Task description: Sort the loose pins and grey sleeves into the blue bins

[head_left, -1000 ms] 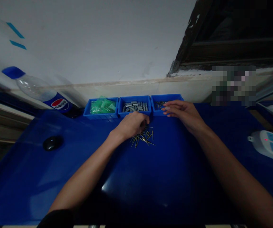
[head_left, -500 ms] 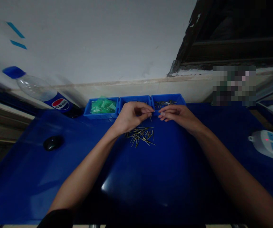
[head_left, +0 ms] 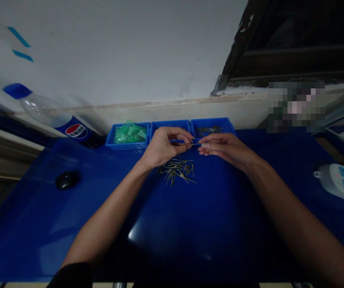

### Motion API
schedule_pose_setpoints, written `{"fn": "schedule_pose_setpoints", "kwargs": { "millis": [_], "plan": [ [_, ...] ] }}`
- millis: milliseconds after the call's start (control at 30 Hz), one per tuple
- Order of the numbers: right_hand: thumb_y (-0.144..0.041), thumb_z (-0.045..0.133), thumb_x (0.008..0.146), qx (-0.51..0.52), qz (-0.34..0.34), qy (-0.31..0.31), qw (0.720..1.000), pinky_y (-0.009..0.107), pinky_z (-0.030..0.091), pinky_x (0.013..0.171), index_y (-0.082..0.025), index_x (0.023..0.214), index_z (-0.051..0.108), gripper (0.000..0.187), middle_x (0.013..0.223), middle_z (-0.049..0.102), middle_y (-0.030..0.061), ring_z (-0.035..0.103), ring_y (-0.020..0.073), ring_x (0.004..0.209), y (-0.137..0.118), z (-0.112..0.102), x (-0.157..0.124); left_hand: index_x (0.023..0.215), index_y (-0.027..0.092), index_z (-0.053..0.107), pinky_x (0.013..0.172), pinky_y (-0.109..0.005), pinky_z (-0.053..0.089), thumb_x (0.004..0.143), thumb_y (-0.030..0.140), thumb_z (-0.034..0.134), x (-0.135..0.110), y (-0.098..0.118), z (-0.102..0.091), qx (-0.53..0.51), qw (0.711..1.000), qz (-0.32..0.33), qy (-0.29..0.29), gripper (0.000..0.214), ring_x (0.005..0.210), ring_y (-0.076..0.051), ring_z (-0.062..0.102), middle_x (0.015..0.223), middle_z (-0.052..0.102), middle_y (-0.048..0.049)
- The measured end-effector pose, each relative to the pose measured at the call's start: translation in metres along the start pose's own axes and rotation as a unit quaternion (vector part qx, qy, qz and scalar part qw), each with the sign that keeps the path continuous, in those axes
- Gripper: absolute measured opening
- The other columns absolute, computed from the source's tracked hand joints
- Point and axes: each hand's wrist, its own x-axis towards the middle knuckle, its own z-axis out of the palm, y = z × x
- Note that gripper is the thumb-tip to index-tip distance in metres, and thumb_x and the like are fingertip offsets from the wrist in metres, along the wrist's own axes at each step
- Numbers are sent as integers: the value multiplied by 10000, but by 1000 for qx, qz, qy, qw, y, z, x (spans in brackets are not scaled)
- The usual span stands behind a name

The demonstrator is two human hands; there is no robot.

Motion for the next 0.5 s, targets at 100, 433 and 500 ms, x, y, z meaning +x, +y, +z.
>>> {"fn": "schedule_pose_setpoints", "kwargs": {
  "millis": [100,433,500],
  "plan": [
    [-326,917,714,-8,-5,4,1000,409,612,893,-247,952,845,261,879,831,59,791,237,883,-1,1,-1,940,129,772,832,-318,645,784,186,760,0,0,1,3,1000,-1,-1,166,866,-175,754,943,798,-79],
    [-344,878,751,-64,-84,127,986,441,617,895,-250,910,832,190,894,824,51,780,242,871,0,-5,4,1032,145,755,870,-355,606,835,160,719,-1,-16,1,209,976,39,-48,201,920,-196,732,1015,780,-83],
    [-345,877,756,-72,-85,166,980,447,628,876,-241,995,826,265,938,829,63,785,252,882,-2,-10,4,1070,148,757,889,-369,583,845,113,689,-2,-21,2,281,953,44,-105,237,940,-211,733,1015,781,-88]
  ]
}}
